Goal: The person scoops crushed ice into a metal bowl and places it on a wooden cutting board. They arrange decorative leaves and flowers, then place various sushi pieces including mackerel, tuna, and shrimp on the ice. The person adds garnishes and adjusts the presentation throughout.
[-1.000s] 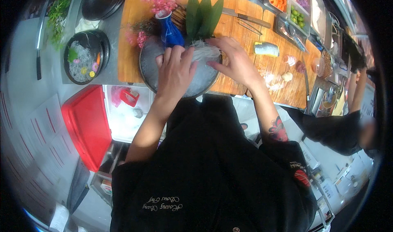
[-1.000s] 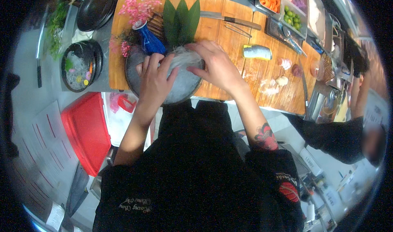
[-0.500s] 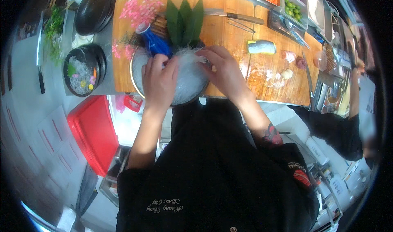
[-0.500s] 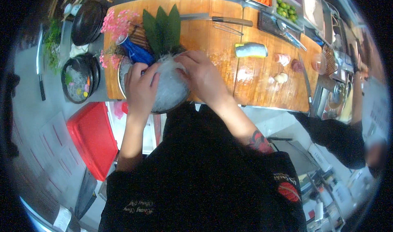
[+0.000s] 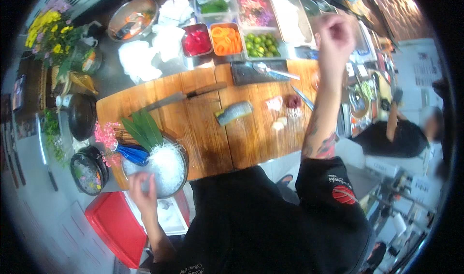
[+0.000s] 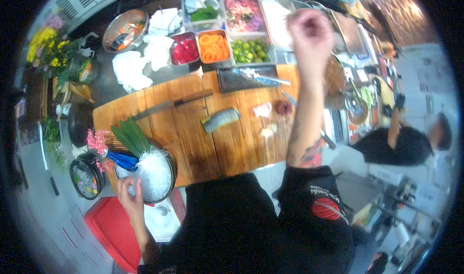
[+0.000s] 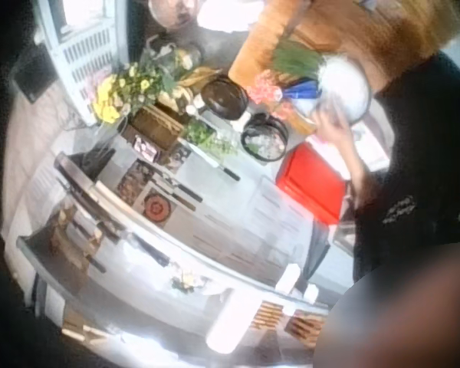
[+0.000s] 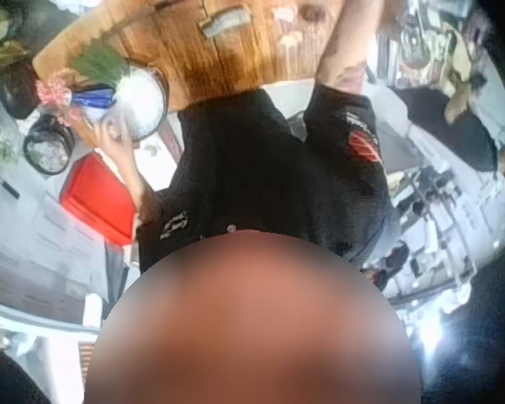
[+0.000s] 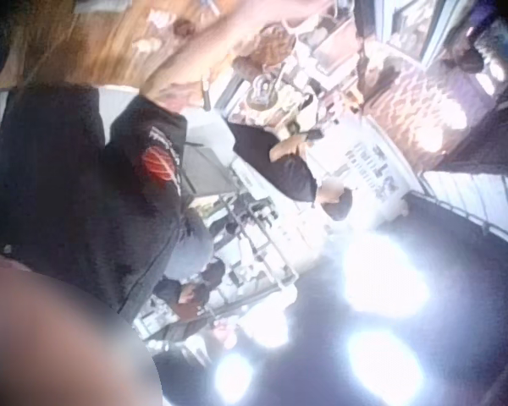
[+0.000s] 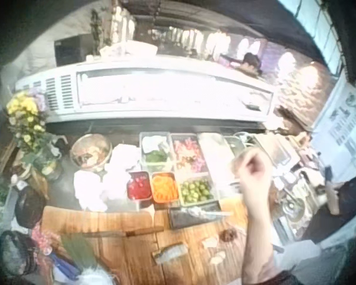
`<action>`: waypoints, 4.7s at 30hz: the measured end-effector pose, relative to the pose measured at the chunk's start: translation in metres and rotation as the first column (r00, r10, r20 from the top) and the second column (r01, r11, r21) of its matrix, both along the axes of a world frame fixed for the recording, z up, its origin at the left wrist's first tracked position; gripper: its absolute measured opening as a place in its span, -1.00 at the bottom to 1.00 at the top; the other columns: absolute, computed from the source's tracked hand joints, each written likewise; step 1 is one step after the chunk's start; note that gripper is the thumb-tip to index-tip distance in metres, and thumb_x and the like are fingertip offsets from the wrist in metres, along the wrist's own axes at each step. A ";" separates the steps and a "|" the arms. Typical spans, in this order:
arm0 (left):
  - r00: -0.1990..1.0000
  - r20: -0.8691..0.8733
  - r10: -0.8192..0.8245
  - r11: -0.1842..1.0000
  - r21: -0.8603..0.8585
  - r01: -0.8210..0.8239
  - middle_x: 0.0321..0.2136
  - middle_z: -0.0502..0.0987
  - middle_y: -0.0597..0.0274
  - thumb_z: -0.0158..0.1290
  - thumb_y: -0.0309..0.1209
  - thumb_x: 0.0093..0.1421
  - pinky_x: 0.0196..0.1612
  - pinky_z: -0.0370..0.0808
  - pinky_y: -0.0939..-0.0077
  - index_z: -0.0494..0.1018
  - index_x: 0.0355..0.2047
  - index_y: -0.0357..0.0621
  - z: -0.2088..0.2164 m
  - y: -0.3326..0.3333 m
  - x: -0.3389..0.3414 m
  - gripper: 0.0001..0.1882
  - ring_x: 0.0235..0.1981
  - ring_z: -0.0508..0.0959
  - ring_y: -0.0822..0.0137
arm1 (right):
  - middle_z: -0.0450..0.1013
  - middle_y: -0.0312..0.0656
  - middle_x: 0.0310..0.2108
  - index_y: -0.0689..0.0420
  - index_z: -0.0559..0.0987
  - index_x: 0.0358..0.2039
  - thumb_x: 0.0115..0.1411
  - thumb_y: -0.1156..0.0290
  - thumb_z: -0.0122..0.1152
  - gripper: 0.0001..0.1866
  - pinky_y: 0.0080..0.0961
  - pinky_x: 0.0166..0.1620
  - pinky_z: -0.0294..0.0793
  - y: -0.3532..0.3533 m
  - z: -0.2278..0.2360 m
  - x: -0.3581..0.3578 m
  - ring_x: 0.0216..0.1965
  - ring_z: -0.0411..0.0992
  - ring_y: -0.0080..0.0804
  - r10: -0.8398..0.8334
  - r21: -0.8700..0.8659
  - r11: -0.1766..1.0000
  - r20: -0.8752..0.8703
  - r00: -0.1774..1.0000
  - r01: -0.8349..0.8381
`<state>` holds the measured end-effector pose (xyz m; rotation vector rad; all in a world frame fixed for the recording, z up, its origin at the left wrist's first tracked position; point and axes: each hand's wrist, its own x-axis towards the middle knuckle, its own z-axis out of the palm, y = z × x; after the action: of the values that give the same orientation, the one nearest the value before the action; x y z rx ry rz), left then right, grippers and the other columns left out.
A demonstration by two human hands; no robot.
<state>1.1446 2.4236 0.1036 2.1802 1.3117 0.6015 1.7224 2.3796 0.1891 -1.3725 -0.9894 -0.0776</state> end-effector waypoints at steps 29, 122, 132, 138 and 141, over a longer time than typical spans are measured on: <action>0.575 0.307 0.759 0.633 -0.557 -0.538 -0.17 0.57 0.23 0.20 -0.39 0.33 -0.04 0.43 0.49 0.42 0.15 -0.32 0.039 -0.123 -0.026 -0.56 -0.12 0.54 0.38 | 0.53 -0.23 -0.24 0.03 0.61 -0.34 0.17 0.37 0.15 -0.90 -0.20 0.00 0.47 0.318 -0.210 0.087 -0.05 0.50 -0.22 0.669 -0.695 0.697 0.719 0.188 0.176; 0.954 0.151 -0.261 0.961 0.130 0.242 -0.12 0.51 0.04 0.13 -0.58 0.21 0.00 0.57 0.24 0.54 -0.01 -0.17 -0.077 0.014 0.005 -0.69 -0.08 0.57 0.03 | 0.53 -0.29 -0.36 0.19 0.64 -0.12 0.19 0.52 0.41 -0.76 -0.63 -0.35 0.43 -0.025 -0.094 -0.315 -0.41 0.43 -0.63 0.292 -0.711 0.614 -0.198 0.936 -0.342; 0.946 0.136 -0.293 0.956 0.028 0.292 -0.10 0.53 0.09 0.19 -0.53 0.25 -0.01 0.54 0.24 0.59 -0.03 -0.13 -0.029 -0.007 0.000 -0.74 -0.07 0.58 0.06 | 0.54 -0.09 -0.32 0.15 0.64 -0.35 0.04 0.35 0.45 -0.79 -0.18 -0.17 0.52 -0.131 -0.163 -0.323 -0.21 0.53 -0.08 0.422 -0.828 0.553 0.181 0.888 -0.093; 0.846 0.271 -0.459 0.828 -0.214 0.518 -0.17 0.57 0.05 0.21 -0.54 0.22 -0.05 0.57 0.22 0.60 -0.08 -0.18 -0.014 -0.042 0.022 -0.76 -0.12 0.61 0.01 | 0.48 -0.19 -0.31 0.06 0.61 -0.43 -0.09 0.31 0.37 -0.80 -0.23 -0.09 0.48 -0.120 -0.175 -0.333 -0.16 0.47 -0.14 0.471 -0.915 0.396 0.278 0.838 0.081; 0.783 0.338 -0.523 0.752 -0.250 0.610 -0.18 0.57 0.05 0.20 -0.55 0.23 -0.06 0.57 0.23 0.58 -0.09 -0.20 -0.013 -0.048 0.029 -0.77 -0.14 0.61 0.03 | 0.48 -0.22 -0.29 0.02 0.63 -0.41 -0.03 0.26 0.32 -0.83 -0.28 -0.04 0.46 -0.119 -0.173 -0.336 -0.11 0.46 -0.21 0.532 -0.894 0.404 0.402 0.745 0.194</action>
<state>1.1731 2.3758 0.0901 1.9761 0.5055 0.3406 1.3866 2.2603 0.0164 -2.3297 -1.9800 0.2292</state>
